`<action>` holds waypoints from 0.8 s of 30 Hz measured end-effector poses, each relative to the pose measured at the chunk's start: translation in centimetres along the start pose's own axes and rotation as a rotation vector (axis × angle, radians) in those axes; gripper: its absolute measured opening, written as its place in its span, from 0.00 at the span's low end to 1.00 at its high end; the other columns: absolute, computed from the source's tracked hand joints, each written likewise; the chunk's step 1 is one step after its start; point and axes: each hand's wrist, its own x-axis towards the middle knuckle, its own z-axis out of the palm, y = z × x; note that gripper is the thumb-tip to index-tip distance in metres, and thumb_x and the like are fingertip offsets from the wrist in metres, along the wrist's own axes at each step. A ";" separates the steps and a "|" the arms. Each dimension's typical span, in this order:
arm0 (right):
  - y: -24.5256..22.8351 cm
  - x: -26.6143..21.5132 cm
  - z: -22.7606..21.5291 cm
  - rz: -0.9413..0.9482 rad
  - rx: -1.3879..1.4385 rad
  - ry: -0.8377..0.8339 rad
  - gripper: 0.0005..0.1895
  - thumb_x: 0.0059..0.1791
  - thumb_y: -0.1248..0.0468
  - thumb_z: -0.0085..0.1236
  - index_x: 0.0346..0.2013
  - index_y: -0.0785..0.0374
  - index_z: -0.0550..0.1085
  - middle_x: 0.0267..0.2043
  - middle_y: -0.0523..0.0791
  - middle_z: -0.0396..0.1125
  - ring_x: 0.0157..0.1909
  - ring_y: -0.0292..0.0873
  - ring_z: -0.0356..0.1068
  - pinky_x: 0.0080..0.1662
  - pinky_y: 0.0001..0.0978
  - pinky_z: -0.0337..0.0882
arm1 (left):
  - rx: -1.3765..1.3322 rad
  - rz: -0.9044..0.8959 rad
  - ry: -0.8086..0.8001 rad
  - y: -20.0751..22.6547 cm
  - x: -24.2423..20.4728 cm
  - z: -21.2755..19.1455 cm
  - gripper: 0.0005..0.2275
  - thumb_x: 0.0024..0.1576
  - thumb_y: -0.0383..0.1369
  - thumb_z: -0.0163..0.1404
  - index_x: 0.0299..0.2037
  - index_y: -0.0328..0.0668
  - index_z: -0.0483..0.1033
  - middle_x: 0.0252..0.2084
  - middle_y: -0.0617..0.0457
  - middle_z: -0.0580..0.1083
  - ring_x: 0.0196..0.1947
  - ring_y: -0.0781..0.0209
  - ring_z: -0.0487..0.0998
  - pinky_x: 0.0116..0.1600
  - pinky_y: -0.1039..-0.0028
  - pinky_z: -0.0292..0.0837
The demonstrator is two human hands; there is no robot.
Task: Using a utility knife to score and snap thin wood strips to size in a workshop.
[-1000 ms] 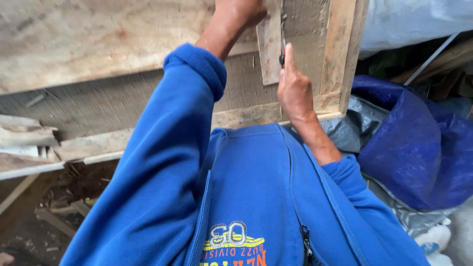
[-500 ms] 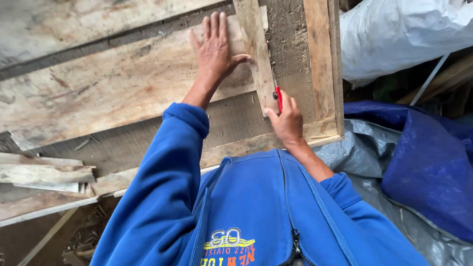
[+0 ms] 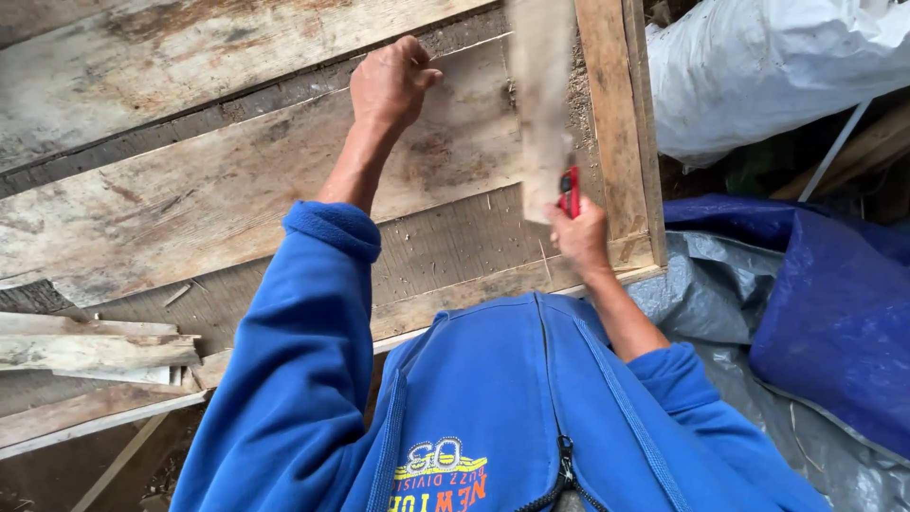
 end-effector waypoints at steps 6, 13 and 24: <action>-3.0 2.5 -4.0 0.028 -0.048 0.036 0.07 0.57 0.63 0.60 0.38 0.60 0.71 0.29 0.41 0.68 0.22 0.34 0.66 0.24 0.25 0.72 | -0.065 0.082 -0.289 1.4 -2.5 -6.8 0.16 0.59 0.47 0.64 0.24 0.54 0.76 0.26 0.59 0.76 0.29 0.63 0.73 0.35 0.63 0.63; -8.3 1.8 -3.2 -0.211 0.236 0.140 0.07 0.52 0.66 0.64 0.43 0.64 0.76 0.34 0.43 0.73 0.21 0.34 0.71 0.25 0.23 0.77 | -0.246 0.119 -0.569 2.6 -7.4 -11.4 0.20 0.64 0.37 0.61 0.20 0.48 0.67 0.19 0.62 0.62 0.21 0.71 0.57 0.28 0.72 0.49; -11.3 0.2 0.6 -0.303 0.465 -0.068 0.08 0.49 0.73 0.67 0.35 0.63 0.73 0.29 0.40 0.66 0.20 0.34 0.65 0.21 0.24 0.68 | -0.219 0.109 -0.581 3.7 -10.2 -8.4 0.13 0.62 0.40 0.61 0.27 0.47 0.77 0.24 0.59 0.74 0.23 0.69 0.69 0.33 0.73 0.65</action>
